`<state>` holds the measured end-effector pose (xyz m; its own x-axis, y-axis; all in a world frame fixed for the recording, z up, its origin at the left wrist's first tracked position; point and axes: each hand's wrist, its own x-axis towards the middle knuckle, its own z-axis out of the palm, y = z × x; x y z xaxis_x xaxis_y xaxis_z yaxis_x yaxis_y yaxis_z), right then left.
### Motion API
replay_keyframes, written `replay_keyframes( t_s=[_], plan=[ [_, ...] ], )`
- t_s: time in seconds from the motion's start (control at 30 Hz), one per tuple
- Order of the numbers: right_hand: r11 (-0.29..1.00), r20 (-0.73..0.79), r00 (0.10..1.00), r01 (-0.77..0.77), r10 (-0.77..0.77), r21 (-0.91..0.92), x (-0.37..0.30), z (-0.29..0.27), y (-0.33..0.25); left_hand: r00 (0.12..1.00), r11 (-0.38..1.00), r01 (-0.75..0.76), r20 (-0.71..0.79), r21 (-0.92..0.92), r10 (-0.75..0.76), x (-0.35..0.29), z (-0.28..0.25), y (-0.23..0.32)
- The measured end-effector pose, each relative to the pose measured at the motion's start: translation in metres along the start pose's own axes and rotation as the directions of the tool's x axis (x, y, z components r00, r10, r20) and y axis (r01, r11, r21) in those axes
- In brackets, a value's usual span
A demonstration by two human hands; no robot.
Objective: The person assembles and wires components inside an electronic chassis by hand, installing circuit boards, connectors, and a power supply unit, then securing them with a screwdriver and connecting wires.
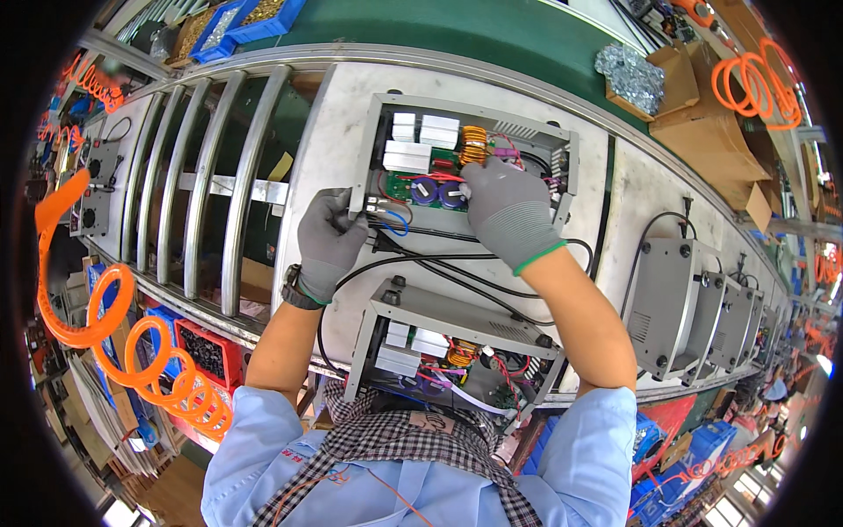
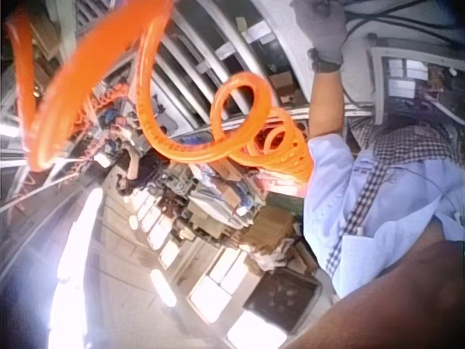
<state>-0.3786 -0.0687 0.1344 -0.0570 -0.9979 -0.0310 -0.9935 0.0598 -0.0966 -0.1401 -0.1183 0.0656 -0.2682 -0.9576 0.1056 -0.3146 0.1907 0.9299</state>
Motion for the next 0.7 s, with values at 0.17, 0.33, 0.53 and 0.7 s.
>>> replay_keyframes(
  t_s=[0.17,0.33,0.53,0.7],
  plan=[
    [0.776,0.149,0.96,-0.279,0.237,0.566,0.004,0.0,-0.024,0.999,1.0,-0.009,-0.035,0.002,0.009,-0.001,-0.001,-0.011],
    [0.285,0.184,0.895,-0.315,0.406,0.905,-0.023,0.024,-0.043,0.999,0.999,-0.021,-0.035,-0.04,0.019,0.001,0.007,-0.004],
    [0.612,-0.155,0.953,-0.039,0.259,0.79,-0.001,0.036,-0.044,0.996,0.997,-0.077,-0.051,-0.027,0.075,0.0,0.003,-0.019],
    [0.712,-0.404,0.902,0.184,0.151,0.678,0.002,0.046,-0.044,0.995,0.996,-0.085,-0.051,-0.03,0.084,-0.001,0.005,-0.01]
  ],
)
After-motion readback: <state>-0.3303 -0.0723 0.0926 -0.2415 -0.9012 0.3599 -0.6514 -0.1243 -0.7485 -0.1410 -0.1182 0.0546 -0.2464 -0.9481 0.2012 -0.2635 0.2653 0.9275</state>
